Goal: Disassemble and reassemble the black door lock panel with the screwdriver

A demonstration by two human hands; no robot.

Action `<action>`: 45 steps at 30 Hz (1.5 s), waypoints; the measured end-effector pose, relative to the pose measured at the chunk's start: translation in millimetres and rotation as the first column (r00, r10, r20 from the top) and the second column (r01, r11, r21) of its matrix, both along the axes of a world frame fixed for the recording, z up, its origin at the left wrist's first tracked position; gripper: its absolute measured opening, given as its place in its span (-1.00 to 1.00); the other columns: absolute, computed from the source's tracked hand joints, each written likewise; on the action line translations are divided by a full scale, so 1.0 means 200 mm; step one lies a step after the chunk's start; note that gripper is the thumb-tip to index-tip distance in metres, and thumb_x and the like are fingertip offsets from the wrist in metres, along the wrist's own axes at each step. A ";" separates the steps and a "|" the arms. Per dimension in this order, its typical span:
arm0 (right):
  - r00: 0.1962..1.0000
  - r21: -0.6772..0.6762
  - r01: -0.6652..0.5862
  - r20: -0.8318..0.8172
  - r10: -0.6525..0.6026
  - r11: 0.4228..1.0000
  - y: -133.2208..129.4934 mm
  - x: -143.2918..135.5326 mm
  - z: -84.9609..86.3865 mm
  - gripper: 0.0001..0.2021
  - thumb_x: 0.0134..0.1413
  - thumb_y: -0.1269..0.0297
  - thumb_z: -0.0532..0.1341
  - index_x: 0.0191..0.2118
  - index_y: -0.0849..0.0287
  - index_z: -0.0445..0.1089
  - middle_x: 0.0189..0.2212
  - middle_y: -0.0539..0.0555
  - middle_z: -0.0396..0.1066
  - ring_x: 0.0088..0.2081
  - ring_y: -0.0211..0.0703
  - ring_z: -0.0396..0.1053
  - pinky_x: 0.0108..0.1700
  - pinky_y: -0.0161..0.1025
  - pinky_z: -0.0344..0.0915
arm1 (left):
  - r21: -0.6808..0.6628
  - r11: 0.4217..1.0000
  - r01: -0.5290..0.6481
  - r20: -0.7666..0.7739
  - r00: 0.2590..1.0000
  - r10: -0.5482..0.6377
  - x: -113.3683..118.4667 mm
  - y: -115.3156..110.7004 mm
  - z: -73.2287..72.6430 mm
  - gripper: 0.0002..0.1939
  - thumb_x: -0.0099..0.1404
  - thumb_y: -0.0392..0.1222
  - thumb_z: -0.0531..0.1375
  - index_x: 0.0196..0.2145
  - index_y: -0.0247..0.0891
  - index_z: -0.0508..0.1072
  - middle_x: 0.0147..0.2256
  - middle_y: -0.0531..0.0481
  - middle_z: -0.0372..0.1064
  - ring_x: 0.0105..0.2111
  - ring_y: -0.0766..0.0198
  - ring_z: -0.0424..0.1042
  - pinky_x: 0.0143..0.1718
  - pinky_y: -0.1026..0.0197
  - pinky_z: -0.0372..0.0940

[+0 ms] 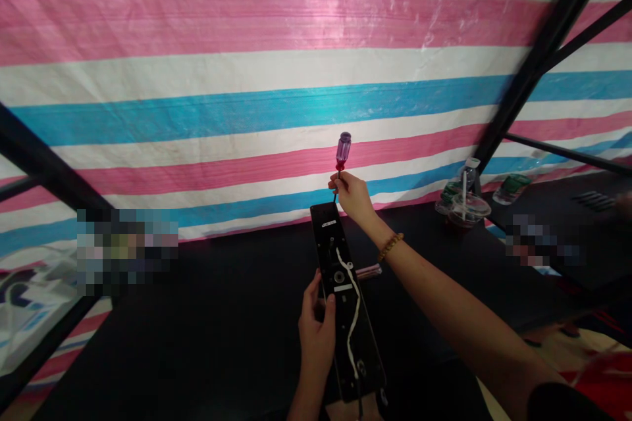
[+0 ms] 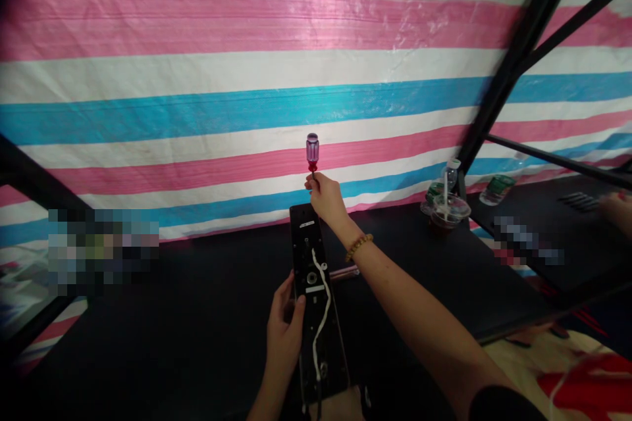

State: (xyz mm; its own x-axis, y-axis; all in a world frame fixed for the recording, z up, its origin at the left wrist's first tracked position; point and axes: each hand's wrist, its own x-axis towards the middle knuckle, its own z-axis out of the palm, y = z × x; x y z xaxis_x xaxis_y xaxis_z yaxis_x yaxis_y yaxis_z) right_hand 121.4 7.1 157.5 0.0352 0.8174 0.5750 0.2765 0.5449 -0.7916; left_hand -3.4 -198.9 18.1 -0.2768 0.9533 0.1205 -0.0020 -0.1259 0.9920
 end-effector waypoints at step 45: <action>0.907 -0.331 0.382 0.311 -0.282 0.863 -0.70 0.65 -0.49 -0.66 0.07 -0.05 0.16 -0.49 0.12 0.36 -0.71 -0.03 0.29 -0.66 -0.19 0.27 -0.57 -0.27 0.14 | 0.103 0.994 -0.024 -0.780 0.619 0.096 -0.53 0.25 0.04 -0.88 0.22 -0.21 0.27 -0.36 -0.11 0.64 -0.06 -0.09 0.52 0.04 -0.06 0.37 0.09 -0.18 0.27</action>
State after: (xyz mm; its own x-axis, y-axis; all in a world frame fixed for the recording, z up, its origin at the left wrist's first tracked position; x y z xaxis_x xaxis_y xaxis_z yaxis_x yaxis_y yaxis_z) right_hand 250.9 -133.5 59.6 0.2437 0.9365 0.2522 0.5976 0.0598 -0.7995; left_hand -110.1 -148.5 26.1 -0.1000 0.9161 0.3883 0.7809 -0.1696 0.6012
